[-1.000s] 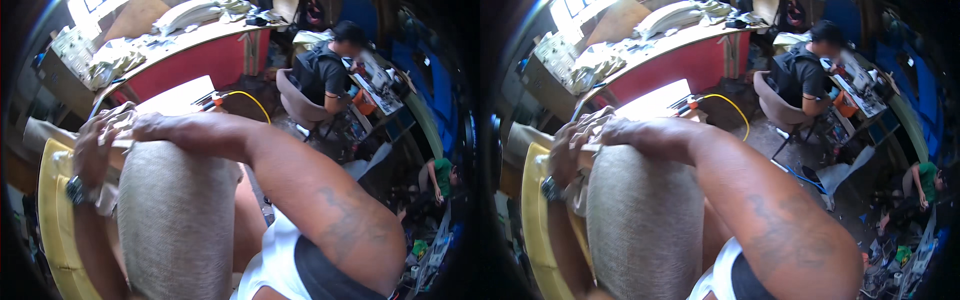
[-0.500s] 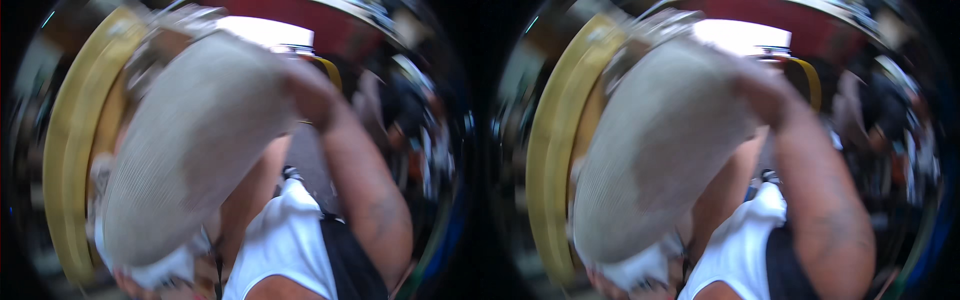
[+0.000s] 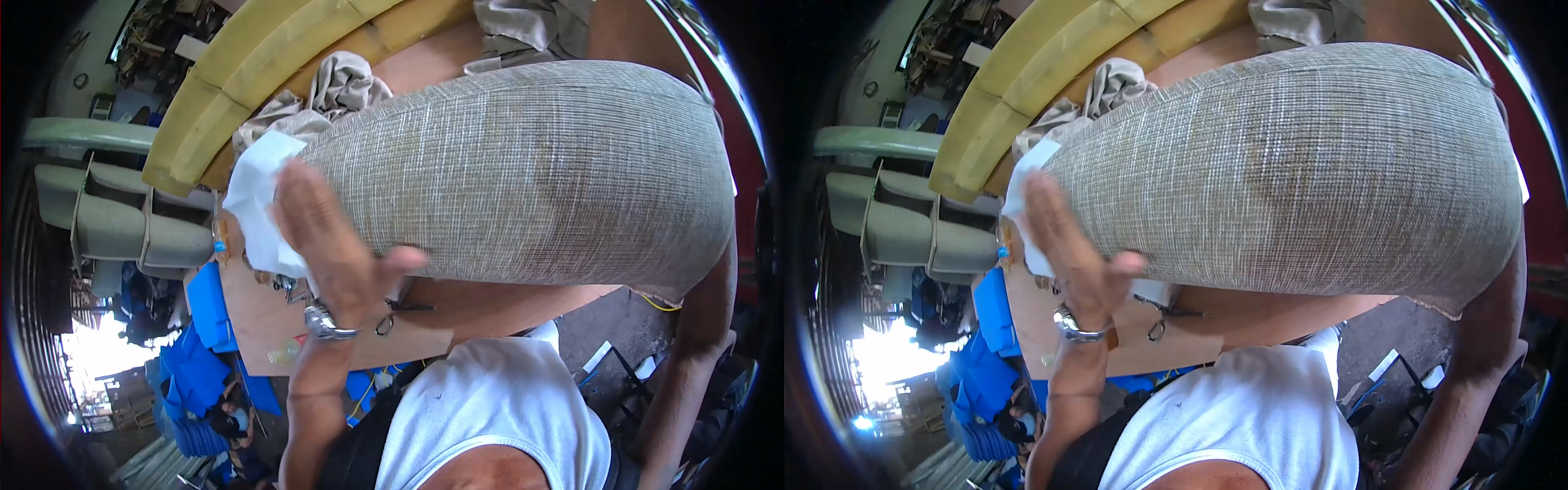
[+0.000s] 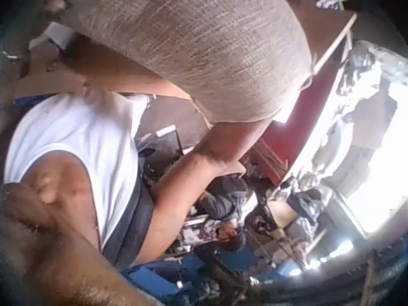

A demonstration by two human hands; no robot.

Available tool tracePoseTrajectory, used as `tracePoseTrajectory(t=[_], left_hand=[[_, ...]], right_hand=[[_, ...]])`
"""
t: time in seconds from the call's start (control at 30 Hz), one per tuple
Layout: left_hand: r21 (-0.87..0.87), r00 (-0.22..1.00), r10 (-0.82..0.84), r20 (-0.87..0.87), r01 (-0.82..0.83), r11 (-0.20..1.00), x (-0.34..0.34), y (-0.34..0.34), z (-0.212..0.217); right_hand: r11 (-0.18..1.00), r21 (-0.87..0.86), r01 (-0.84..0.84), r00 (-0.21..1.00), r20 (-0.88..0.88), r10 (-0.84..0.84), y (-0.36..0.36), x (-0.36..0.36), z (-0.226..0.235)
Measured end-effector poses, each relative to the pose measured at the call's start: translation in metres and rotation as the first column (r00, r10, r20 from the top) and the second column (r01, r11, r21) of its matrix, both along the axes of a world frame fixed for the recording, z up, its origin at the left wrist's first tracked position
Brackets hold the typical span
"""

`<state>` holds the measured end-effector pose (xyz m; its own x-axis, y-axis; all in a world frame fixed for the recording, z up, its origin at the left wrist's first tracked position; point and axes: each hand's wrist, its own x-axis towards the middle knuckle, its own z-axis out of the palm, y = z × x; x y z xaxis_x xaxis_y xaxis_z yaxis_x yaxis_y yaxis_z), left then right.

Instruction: The person wraps a piece of beige fabric around a wooden furniture component, likely a chair armrest. They smooth the fabric, trim the excess with scissors, and secure it using a staple gun.

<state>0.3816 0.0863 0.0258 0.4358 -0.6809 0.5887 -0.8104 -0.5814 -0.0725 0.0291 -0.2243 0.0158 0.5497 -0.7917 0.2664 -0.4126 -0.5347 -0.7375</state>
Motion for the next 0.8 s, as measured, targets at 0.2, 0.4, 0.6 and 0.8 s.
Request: tracePoseTrajectory(t=[0.2, 0.4, 0.6, 0.8], left_hand=[[0.178, 0.973, -0.217, -0.073, 0.227, 0.958, -0.058, -0.115, 0.03], [0.375, 0.819, -0.569, -0.072, 0.551, 0.746, -0.097, -0.225, 0.079], [0.391, 0.77, -0.613, -0.178, 0.627, 0.674, -0.14, -0.297, 0.078], [0.35, 0.832, -0.519, -0.197, 0.554, 0.755, -0.176, -0.308, 0.077]], right_hand=[[0.998, 0.055, -0.026, 0.999, 0.042, 0.024, -0.035, -0.009, -0.009], [0.987, 0.101, -0.125, 0.968, 0.232, 0.099, -0.127, 0.036, 0.005], [0.968, 0.222, -0.114, 0.981, 0.179, 0.074, -0.193, 0.13, -0.018], [0.963, 0.193, -0.188, 0.959, 0.248, 0.138, -0.185, 0.128, -0.013]])
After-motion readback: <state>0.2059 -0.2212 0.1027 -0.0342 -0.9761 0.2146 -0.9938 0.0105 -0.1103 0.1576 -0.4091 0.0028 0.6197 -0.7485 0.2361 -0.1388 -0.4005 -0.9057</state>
